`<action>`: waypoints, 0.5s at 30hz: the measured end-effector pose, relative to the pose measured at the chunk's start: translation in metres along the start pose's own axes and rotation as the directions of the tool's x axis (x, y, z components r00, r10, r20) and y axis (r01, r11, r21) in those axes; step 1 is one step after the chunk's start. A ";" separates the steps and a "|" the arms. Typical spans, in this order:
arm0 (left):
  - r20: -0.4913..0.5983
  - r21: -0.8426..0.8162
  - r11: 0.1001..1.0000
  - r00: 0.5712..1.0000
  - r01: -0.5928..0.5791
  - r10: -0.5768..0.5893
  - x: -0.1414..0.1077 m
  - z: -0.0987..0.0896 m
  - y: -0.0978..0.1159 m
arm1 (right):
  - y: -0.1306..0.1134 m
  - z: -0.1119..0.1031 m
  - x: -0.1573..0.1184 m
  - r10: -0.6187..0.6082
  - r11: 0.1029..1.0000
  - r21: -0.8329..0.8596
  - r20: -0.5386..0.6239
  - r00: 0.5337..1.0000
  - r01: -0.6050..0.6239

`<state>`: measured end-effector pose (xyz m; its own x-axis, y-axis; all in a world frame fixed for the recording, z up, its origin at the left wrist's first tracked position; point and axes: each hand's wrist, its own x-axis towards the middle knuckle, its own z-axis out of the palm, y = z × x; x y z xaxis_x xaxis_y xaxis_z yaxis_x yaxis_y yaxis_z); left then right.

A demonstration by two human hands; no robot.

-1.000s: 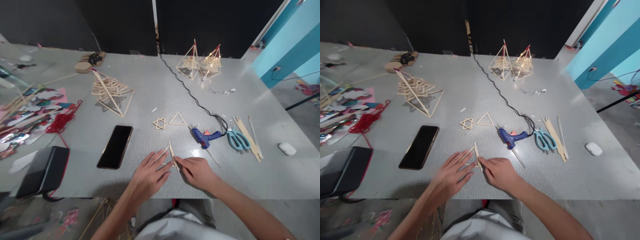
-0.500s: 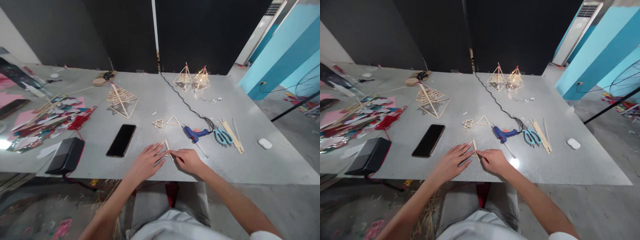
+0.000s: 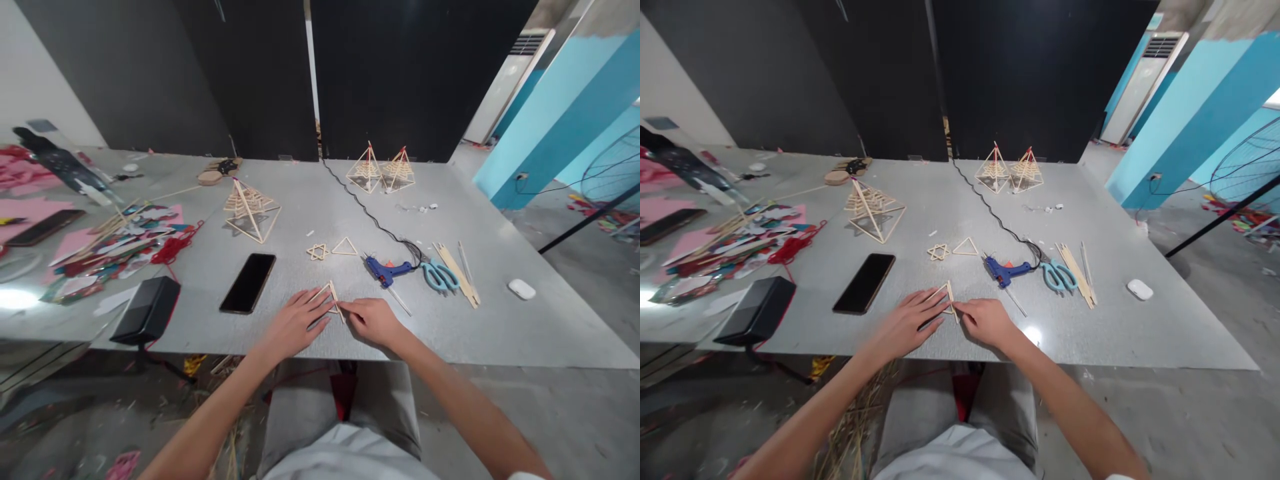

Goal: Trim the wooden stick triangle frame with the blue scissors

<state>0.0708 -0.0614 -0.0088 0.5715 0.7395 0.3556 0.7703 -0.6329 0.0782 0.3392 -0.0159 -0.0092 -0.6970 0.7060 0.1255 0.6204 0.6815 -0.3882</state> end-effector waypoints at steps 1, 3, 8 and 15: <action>0.003 -0.001 1.000 1.000 0.001 -0.001 0.000 0.000 0.000 | 0.000 0.000 0.000 0.000 1.000 0.001 0.001 1.000 0.000; 0.006 -0.005 1.000 1.000 0.004 -0.004 0.000 0.000 0.000 | 0.000 0.000 0.000 0.002 1.000 0.003 0.000 1.000 -0.002; 0.015 -0.019 1.000 1.000 0.010 -0.010 -0.001 0.003 -0.002 | 0.001 0.000 0.000 0.005 1.000 0.005 0.000 1.000 -0.005; 0.025 -0.026 1.000 1.000 0.016 -0.015 -0.004 0.008 -0.005 | 0.004 0.003 0.001 -0.006 1.000 0.011 -0.007 1.000 0.006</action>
<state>0.0672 -0.0599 -0.0184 0.5664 0.7547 0.3311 0.7719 -0.6266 0.1077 0.3397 -0.0137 -0.0136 -0.6980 0.7033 0.1345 0.6123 0.6836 -0.3972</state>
